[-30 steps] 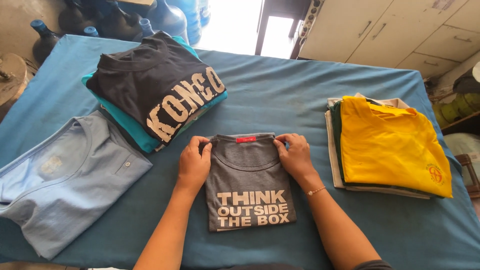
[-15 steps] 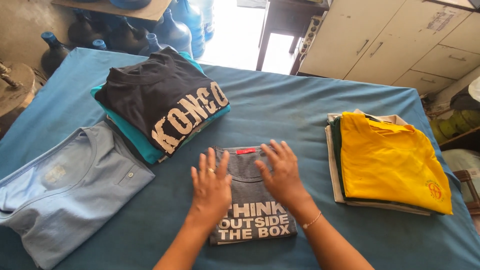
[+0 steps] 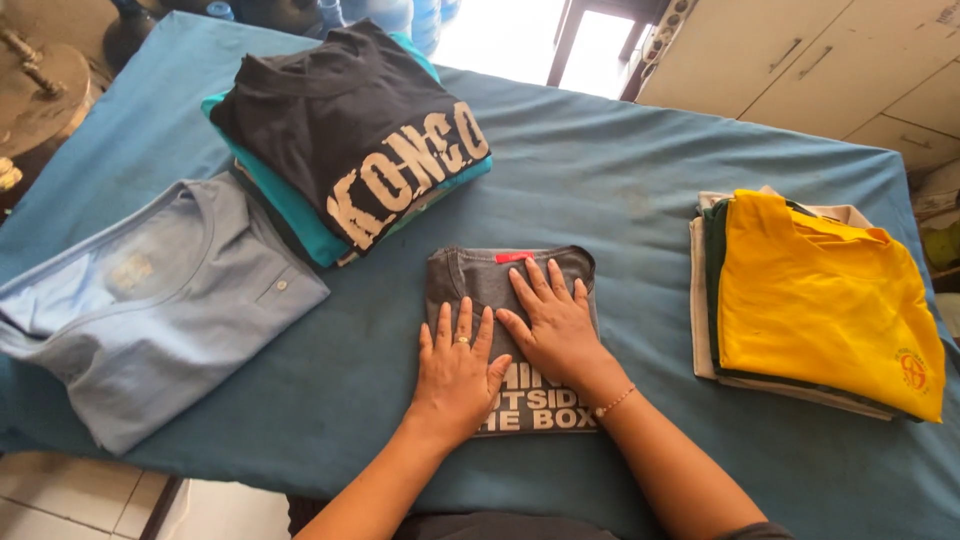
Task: The person folds various t-shirts and polo shirts on a blue-covered table. They handle each garment individually, smoothing the fabric and folding the sleeves and body into neat rectangles before stacking them. The shirts include different colors and designs, such as a beige shirt with a graphic, a grey shirt with text, and a yellow shirt.
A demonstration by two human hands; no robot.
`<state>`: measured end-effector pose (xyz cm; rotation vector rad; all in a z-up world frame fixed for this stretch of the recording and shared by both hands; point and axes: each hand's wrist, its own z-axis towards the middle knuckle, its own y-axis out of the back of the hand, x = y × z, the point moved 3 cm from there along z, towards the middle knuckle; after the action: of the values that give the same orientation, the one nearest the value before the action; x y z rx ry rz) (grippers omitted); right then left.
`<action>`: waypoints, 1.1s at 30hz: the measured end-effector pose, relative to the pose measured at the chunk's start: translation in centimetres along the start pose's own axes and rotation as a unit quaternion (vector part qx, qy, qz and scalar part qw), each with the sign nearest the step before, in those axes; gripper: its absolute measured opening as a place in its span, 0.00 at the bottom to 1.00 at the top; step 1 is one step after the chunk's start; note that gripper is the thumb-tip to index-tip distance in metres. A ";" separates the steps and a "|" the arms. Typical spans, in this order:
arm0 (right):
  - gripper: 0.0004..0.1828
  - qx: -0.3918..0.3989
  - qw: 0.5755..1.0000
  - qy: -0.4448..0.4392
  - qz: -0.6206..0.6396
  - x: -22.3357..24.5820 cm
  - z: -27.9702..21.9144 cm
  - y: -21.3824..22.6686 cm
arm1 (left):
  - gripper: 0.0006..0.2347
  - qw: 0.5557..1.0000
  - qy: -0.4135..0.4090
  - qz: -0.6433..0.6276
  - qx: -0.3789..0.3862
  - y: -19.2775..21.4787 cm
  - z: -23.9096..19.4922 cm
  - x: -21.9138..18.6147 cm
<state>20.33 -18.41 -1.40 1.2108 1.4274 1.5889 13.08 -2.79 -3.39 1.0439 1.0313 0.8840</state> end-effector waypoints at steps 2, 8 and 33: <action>0.37 0.007 1.000 0.003 0.004 -0.1 0.2 -0.2 | 0.31 1.000 0.006 -0.003 -0.005 -0.2 -0.2 0.0; 0.35 -0.021 0.999 -0.002 0.042 -1.5 -2.4 1.1 | 0.29 0.998 0.027 -0.051 -0.015 1.2 -2.9 -0.5; 0.22 -0.321 0.937 0.119 0.071 -2.9 -8.8 1.7 | 0.25 0.994 0.045 -0.052 -0.079 2.9 -4.7 -0.5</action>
<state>13.28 -24.50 -0.01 0.7576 0.8372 2.1335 8.23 -1.25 -1.21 0.8164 1.0631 0.9180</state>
